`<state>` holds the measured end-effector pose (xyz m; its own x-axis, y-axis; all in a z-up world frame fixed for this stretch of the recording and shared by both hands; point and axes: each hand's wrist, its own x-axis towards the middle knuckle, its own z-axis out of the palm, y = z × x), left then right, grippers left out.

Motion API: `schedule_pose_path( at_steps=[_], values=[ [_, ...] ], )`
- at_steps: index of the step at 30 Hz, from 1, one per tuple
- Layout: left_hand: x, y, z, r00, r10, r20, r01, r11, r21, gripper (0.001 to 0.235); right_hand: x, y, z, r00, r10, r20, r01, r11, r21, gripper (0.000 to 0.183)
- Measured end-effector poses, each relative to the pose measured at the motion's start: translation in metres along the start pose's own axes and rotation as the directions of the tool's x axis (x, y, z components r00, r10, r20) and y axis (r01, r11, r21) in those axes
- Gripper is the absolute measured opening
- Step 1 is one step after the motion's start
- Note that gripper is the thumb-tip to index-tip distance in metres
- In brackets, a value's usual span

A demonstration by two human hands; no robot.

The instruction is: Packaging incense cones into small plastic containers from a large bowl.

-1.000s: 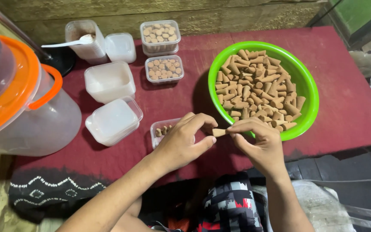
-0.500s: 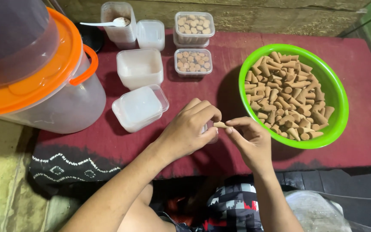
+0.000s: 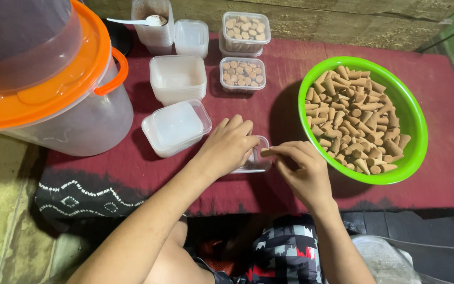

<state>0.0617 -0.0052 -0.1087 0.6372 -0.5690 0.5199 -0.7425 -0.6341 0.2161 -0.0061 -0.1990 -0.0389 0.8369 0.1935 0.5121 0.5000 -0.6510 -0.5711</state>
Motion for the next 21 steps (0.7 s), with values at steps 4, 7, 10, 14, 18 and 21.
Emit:
schedule_pose_path(
  at_steps=[4,7,10,14,18,21],
  values=[
    [0.001,0.004,0.001,1.0,0.021,0.009,-0.021,0.999,0.029,0.005,0.0,-0.001,0.002,1.0,-0.015,0.024,0.015,1.0,-0.024,0.021],
    [0.004,0.006,-0.003,0.999,0.026,0.029,-0.027,0.999,0.036,0.007,0.0,0.005,0.004,0.999,-0.005,0.038,0.005,1.0,-0.023,0.021],
    [0.004,0.004,-0.003,0.999,0.025,0.032,-0.026,0.999,0.029,0.007,-0.001,0.017,0.007,0.996,-0.035,0.084,0.04,0.998,-0.055,0.024],
    [0.0,-0.003,0.008,0.999,0.025,0.029,-0.026,0.998,0.049,0.007,-0.003,0.03,0.014,0.988,-0.089,0.129,0.111,0.978,-0.177,0.018],
    [-0.001,-0.005,0.009,1.0,0.001,0.029,-0.002,0.999,0.038,0.009,-0.002,0.034,0.021,0.98,-0.121,0.161,0.156,0.962,-0.226,0.016],
    [-0.002,-0.008,0.02,0.999,0.009,-0.034,-0.008,1.0,0.03,0.009,0.003,0.028,0.022,0.971,-0.105,0.213,0.165,0.944,-0.285,0.018]
  ],
)
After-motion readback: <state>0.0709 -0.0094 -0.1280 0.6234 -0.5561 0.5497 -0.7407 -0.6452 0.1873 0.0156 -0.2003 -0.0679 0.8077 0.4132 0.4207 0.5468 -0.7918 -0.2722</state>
